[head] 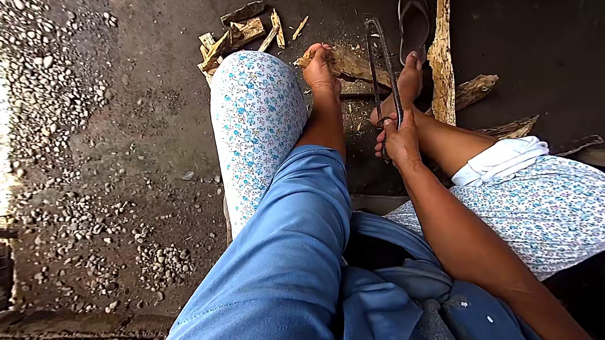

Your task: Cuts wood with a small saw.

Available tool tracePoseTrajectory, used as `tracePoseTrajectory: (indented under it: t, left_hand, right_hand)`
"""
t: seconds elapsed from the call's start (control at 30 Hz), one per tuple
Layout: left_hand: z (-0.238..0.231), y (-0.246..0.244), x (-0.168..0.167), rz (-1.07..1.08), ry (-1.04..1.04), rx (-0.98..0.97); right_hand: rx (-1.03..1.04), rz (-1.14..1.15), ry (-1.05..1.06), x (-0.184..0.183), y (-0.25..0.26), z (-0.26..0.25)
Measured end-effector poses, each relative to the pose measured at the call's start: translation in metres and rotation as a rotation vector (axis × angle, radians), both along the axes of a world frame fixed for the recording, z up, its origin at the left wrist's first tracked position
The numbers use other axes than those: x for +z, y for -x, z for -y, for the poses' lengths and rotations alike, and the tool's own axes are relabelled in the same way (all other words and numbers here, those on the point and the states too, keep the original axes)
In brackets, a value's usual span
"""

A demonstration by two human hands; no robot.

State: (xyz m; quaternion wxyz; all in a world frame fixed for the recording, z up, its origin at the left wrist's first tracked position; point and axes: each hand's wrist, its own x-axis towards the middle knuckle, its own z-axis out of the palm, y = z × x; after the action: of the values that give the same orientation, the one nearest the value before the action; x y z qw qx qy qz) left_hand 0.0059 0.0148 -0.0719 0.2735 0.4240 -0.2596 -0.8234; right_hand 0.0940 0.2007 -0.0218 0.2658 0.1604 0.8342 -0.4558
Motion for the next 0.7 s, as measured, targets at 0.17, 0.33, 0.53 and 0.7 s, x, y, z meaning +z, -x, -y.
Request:
tracePoseTrajectory:
  t: [0.17,0.33,0.53,0.7]
  left_hand:
    - [0.0000,-0.0004,0.0003,0.003,-0.002,-0.001]
    - [-0.0008,0.0005,0.0003,0.002,0.007,0.002]
    - [-0.0007,0.0002,-0.0026,0.014,0.025,0.003]
    - [0.0000,0.0005,-0.0025,0.015,0.010,-0.002]
  right_hand:
    - [0.025,-0.004,-0.012,-0.0032,0.0006,-0.0009]
    - [0.060,-0.003,-0.030,-0.0069,0.0017,-0.0008]
    - [0.055,0.008,-0.032,-0.0071,0.0035,0.0007]
    - [0.037,0.009,-0.024,-0.0069,0.0030,0.0011]
